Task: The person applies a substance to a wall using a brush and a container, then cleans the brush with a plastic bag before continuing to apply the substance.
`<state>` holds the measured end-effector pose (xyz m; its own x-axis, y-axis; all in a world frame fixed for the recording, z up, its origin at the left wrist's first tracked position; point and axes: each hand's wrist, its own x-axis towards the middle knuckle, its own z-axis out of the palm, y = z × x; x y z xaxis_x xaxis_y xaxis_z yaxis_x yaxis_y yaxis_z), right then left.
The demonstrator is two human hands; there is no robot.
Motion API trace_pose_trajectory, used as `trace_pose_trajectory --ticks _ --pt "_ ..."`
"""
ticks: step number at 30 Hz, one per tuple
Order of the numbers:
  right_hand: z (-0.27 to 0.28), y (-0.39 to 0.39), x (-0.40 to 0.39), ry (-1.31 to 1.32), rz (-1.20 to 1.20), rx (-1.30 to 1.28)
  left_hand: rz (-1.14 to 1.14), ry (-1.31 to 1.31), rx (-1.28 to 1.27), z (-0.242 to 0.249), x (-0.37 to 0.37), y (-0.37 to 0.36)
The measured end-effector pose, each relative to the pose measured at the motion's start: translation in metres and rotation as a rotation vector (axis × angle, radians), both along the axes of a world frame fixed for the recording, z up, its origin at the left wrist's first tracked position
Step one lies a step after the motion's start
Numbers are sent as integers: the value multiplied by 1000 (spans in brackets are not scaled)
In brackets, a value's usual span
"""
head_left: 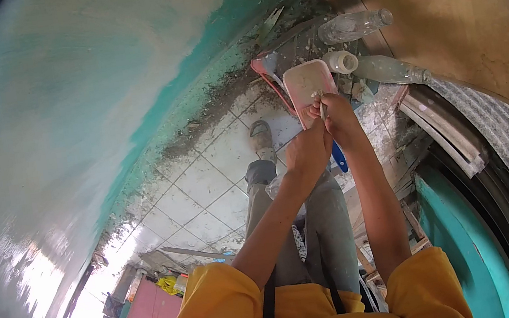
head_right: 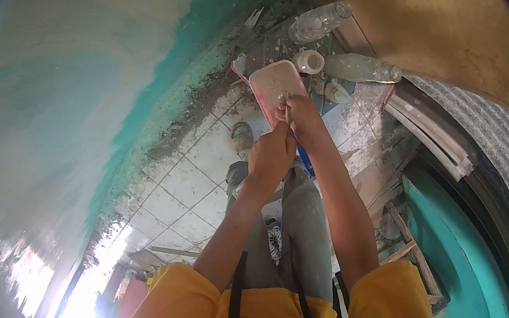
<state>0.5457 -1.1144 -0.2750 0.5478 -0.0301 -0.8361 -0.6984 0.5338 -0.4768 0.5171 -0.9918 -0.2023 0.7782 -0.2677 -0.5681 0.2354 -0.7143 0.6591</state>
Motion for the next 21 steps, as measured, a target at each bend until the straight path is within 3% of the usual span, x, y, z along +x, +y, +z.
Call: trace_pose_trajectory --ticks 21 --pt "-27 5 10 51 62 -106 36 -21 26 -1 -2 -1"
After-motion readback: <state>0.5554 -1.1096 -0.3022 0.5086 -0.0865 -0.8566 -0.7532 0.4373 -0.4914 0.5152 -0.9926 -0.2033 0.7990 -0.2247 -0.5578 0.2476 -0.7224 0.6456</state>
